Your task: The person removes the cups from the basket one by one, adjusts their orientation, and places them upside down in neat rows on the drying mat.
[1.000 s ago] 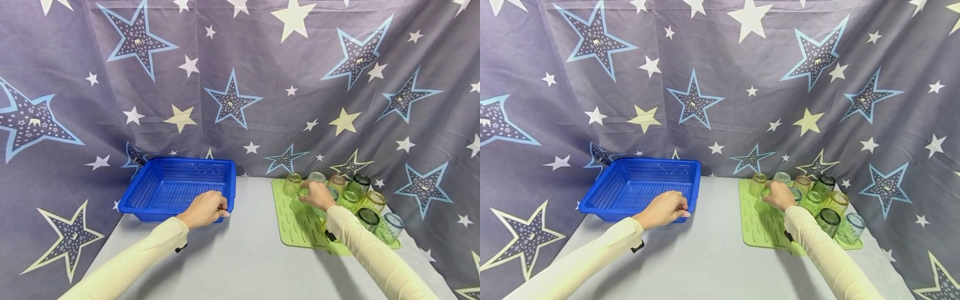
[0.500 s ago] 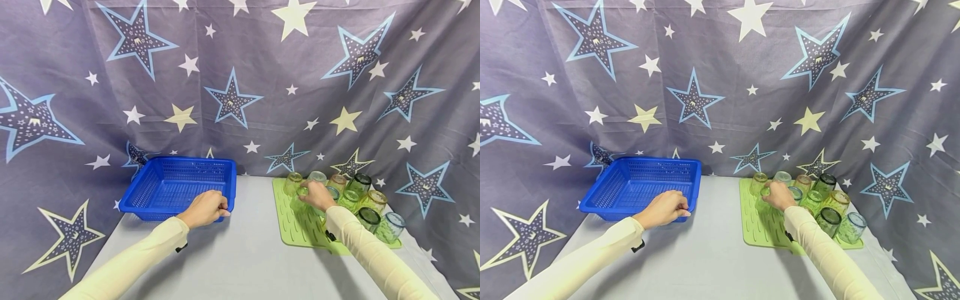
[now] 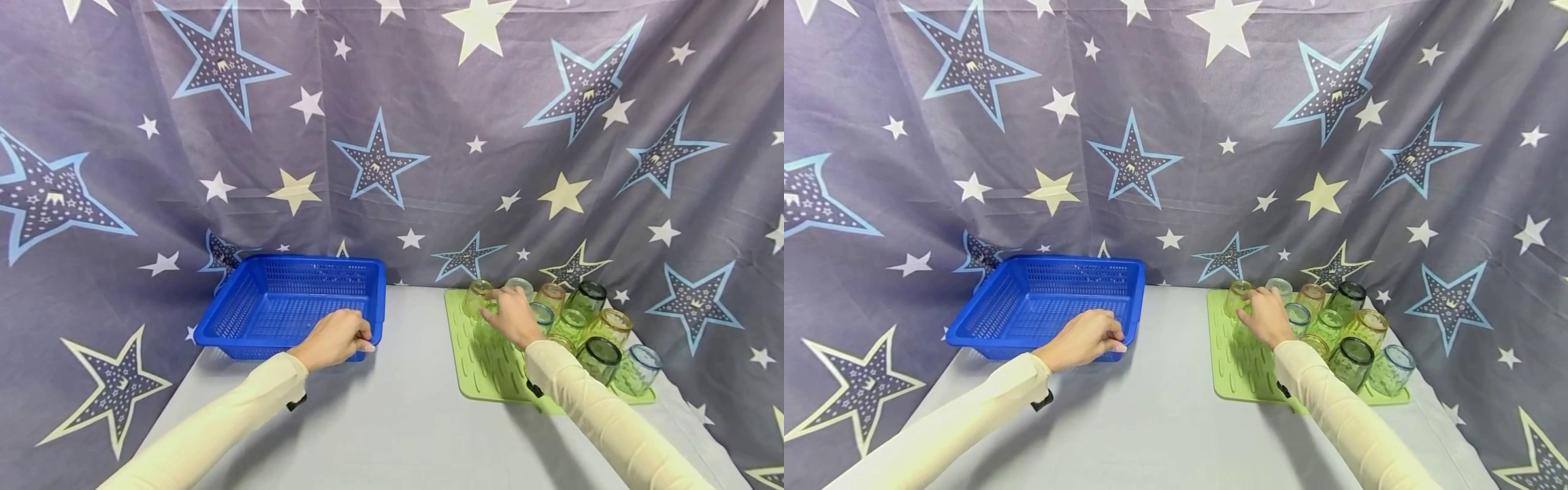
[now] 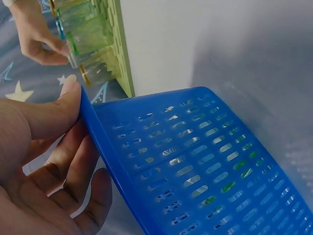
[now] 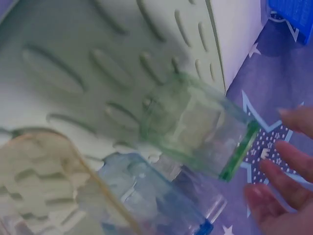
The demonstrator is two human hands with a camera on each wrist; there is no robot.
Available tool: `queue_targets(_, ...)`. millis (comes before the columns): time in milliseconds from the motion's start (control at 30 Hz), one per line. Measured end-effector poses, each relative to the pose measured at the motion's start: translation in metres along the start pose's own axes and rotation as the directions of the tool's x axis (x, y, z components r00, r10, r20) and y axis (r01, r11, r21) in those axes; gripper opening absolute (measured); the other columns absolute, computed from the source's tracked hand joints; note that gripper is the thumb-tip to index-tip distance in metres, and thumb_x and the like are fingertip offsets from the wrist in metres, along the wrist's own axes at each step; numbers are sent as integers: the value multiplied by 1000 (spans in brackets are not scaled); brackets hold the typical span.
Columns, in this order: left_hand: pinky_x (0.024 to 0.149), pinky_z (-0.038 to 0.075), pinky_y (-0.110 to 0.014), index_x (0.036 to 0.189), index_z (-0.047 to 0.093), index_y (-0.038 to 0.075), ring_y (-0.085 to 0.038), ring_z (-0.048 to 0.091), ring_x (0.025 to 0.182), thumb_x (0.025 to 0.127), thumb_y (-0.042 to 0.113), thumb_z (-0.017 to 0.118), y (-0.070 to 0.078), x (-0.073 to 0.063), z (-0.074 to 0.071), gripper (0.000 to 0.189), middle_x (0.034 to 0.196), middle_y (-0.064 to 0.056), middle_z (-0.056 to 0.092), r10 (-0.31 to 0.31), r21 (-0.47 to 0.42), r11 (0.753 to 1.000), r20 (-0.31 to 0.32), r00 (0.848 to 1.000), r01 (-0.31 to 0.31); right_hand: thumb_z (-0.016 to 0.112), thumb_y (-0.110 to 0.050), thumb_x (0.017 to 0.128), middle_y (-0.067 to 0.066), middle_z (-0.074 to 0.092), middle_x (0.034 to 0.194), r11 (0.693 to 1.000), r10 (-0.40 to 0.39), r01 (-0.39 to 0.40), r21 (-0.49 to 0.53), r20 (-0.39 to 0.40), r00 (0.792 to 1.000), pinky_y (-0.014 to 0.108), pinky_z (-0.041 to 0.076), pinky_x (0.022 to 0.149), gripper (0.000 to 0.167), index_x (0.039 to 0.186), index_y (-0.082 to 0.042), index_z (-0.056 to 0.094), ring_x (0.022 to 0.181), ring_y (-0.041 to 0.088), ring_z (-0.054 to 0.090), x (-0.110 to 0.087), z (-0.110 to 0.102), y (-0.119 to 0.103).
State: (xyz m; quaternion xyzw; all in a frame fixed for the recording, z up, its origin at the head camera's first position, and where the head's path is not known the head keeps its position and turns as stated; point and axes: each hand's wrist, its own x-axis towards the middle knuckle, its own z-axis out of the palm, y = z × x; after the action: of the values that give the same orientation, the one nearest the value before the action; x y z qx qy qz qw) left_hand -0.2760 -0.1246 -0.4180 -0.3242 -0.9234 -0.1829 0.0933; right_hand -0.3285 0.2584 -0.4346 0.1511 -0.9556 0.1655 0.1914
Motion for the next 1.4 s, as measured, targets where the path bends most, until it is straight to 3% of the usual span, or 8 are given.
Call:
queue_targets(167, 72, 53, -32, 92, 81, 10, -9, 57, 76, 89, 18, 82, -1, -1, -4, 9, 83, 8, 62, -7, -31, 999, 29, 1000, 8, 77, -14, 91, 19, 71, 106, 997, -34, 40, 66, -99, 995, 51, 45, 88, 24, 107, 3, 75, 96, 38, 55, 0, 8, -15)
queue_targets(367, 76, 55, -34, 97, 82, 9, -10, 61, 80, 90, 10, 80, -2, -2, -7, 7, 85, 8, 63, -15, -67, 998, 59, 998, 19, 78, -14, 91, 14, 74, 97, 988, -81, 93, 120, -99, 992, 48, 48, 90, 18, 100, 0, 74, 95, 34, 60, 0, 22, -36)
queue_targets(733, 76, 56, -35, 90, 82, 16, -7, 65, 79, 86, 23, 85, -3, -2, -11, 9, 84, 10, 71, -98, -62, 993, 51, 994, 101, 71, -19, 98, 1, 75, 91, 959, -121, 104, 264, 49, 991, 41, 53, 84, 12, 95, -10, 78, 87, 21, 68, -8, 56, -89)
queue_targets(867, 73, 56, -32, 89, 82, 18, -4, 64, 77, 89, 25, 83, -5, -4, -12, 7, 84, 10, 72, -112, -66, 991, 57, 992, 116, 65, -24, 103, -2, 73, 83, 942, -134, 92, 323, 110, 985, 36, 53, 76, 21, 95, -10, 78, 78, 14, 65, -13, 70, -113)
queue_targets(933, 70, 56, -31, 89, 82, 17, -4, 63, 74, 92, 25, 80, -7, -4, -12, 9, 84, 10, 73, -125, -68, 989, 61, 990, 129, 60, -31, 106, -3, 72, 81, 921, -121, 49, 386, 166, 979, 34, 53, 74, 30, 97, -9, 78, 77, 13, 64, -15, 75, -126)
queue_targets(1033, 66, 54, -30, 90, 81, 16, -3, 61, 70, 97, 26, 75, -12, -3, -13, 14, 82, 10, 72, -136, -61, 988, 64, 989, 140, 53, -42, 108, 0, 74, 83, 853, -70, -79, 517, 263, 962, 34, 56, 74, 44, 101, -7, 78, 82, 18, 69, -16, 82, -143)
queue_targets(1233, 66, 55, -33, 92, 80, 13, -5, 61, 68, 99, 25, 73, -33, 2, -27, 16, 83, 5, 72, -154, -32, 987, 49, 987, 156, 53, -53, 105, 11, 75, 90, 605, 11, -318, 730, 391, 920, 48, 59, 78, 56, 102, -1, 75, 92, 40, 70, -19, 88, -167)
queue_targets(1400, 66, 54, -37, 95, 79, 13, -10, 62, 67, 99, 24, 72, -58, -3, -40, 14, 86, 0, 74, -241, -20, 969, 97, 966, 244, 59, -51, 102, 19, 74, 95, 445, 20, -404, 800, 442, 897, 54, 57, 84, 59, 108, 6, 72, 96, 43, 69, -20, 94, -174)
